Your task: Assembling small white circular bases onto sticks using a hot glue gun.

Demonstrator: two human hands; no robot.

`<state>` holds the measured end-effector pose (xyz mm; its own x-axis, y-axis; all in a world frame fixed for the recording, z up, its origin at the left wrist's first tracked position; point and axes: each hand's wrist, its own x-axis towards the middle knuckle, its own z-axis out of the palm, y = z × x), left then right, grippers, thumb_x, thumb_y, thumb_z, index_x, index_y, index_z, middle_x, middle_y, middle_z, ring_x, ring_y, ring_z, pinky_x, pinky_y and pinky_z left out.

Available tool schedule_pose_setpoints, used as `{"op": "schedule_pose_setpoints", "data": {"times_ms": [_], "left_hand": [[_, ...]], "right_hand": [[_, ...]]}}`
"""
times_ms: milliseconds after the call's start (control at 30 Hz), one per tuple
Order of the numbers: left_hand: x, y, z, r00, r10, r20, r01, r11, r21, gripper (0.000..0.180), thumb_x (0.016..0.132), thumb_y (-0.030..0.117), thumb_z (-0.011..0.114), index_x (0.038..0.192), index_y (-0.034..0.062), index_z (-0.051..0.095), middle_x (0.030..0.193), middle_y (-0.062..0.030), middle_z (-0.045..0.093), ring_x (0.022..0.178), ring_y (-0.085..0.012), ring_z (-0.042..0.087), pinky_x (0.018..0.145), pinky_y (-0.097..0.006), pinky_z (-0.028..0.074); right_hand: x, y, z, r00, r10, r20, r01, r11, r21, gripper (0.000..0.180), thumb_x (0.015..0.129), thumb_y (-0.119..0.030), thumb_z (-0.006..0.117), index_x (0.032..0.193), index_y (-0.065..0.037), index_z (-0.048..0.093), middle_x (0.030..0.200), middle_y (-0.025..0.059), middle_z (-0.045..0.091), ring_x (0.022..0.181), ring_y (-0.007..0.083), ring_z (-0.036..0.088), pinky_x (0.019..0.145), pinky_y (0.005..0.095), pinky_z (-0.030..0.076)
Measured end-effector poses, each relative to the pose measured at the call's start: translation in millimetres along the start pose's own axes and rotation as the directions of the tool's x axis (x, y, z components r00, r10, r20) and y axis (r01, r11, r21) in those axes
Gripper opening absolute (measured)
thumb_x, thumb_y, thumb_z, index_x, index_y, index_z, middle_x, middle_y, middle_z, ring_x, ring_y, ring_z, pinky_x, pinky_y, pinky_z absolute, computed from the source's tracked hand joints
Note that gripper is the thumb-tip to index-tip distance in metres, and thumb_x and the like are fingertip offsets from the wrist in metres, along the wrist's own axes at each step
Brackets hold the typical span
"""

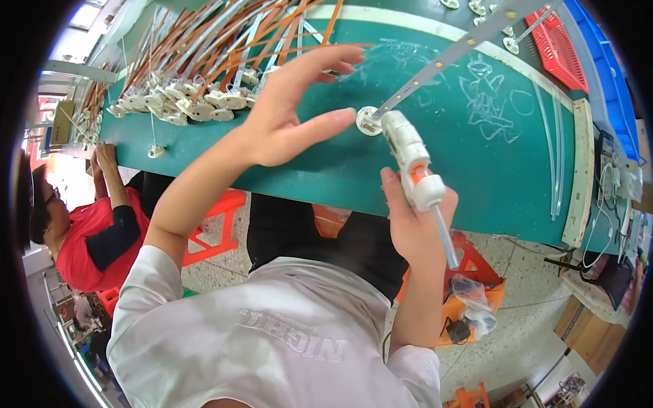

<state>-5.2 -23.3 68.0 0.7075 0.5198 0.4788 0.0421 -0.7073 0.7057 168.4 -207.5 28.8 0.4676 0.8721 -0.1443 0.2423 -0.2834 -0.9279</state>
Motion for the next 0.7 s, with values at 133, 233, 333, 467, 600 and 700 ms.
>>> {"op": "schedule_pose_setpoints", "data": {"times_ms": [133,233,333,467,600,700], "left_hand": [[29,34,21,0.998,0.058,-0.01,-0.057,0.993,0.103,0.047,0.085,0.023,0.08,0.125,0.0016,0.066,0.116,-0.0153,0.072,0.103,-0.0273,0.07,0.091,-0.037,0.053],[39,37,32,0.989,0.074,-0.131,-0.067,0.996,0.054,0.031,0.081,0.024,0.082,0.101,0.002,0.074,0.093,-0.0138,0.074,0.085,-0.0283,0.071,0.077,-0.037,0.054],[43,44,28,0.983,0.053,-0.177,-0.037,0.995,0.089,0.024,0.081,0.025,0.08,0.085,0.0018,0.075,0.078,-0.0122,0.073,0.072,-0.0295,0.07,0.066,-0.038,0.054],[41,41,9,0.994,0.044,-0.098,-0.019,0.97,0.244,0.022,0.085,0.022,0.077,0.085,0.0008,0.074,0.075,-0.0124,0.073,0.064,-0.0301,0.07,0.062,-0.037,0.055],[40,53,-8,0.989,-0.144,0.039,0.132,0.966,0.22,0.019,0.092,0.008,0.072,0.107,-0.0036,0.073,0.088,-0.0127,0.077,0.088,-0.0186,0.077,0.082,-0.029,0.061],[39,40,-17,0.992,-0.13,-0.002,0.13,0.989,0.067,0.019,0.091,0.005,0.069,0.108,-0.0031,0.073,0.083,-0.0136,0.077,0.077,-0.0206,0.077,0.075,-0.03,0.061]], "right_hand": [[1,0,0,0.995,-0.104,-0.005,0.103,0.994,-0.025,0.021,0.094,-0.017,0.074,0.091,0.004,0.071,0.076,0.005,0.07,0.058,0.0068,0.059,0.047,0.0239,0.047],[2,-1,1,0.988,-0.155,0.003,0.154,0.988,0.015,0.023,0.093,-0.017,0.075,0.09,0.005,0.071,0.072,0.0044,0.068,0.057,0.0077,0.059,0.047,0.0247,0.047],[1,-7,0,0.986,-0.165,0.012,0.164,0.985,0.046,0.025,0.092,-0.019,0.076,0.089,0.005,0.07,0.069,0.0036,0.067,0.057,0.008,0.059,0.048,0.0255,0.046],[2,-2,-1,0.987,-0.159,0.036,0.159,0.987,0.022,0.024,0.091,-0.018,0.077,0.085,0.003,0.068,0.068,0.0033,0.066,0.056,0.0071,0.059,0.047,0.0255,0.046],[7,13,-13,0.994,-0.091,0.056,0.083,0.987,0.136,0.023,0.092,-0.019,0.077,0.098,0.001,0.067,0.077,0.004,0.069,0.059,0.006,0.058,0.048,0.0243,0.047],[7,5,-24,0.994,0.025,0.103,-0.047,0.975,0.219,0.025,0.093,-0.02,0.076,0.106,-0.001,0.066,0.082,0.0046,0.07,0.061,0.0057,0.058,0.05,0.0236,0.048]]}}
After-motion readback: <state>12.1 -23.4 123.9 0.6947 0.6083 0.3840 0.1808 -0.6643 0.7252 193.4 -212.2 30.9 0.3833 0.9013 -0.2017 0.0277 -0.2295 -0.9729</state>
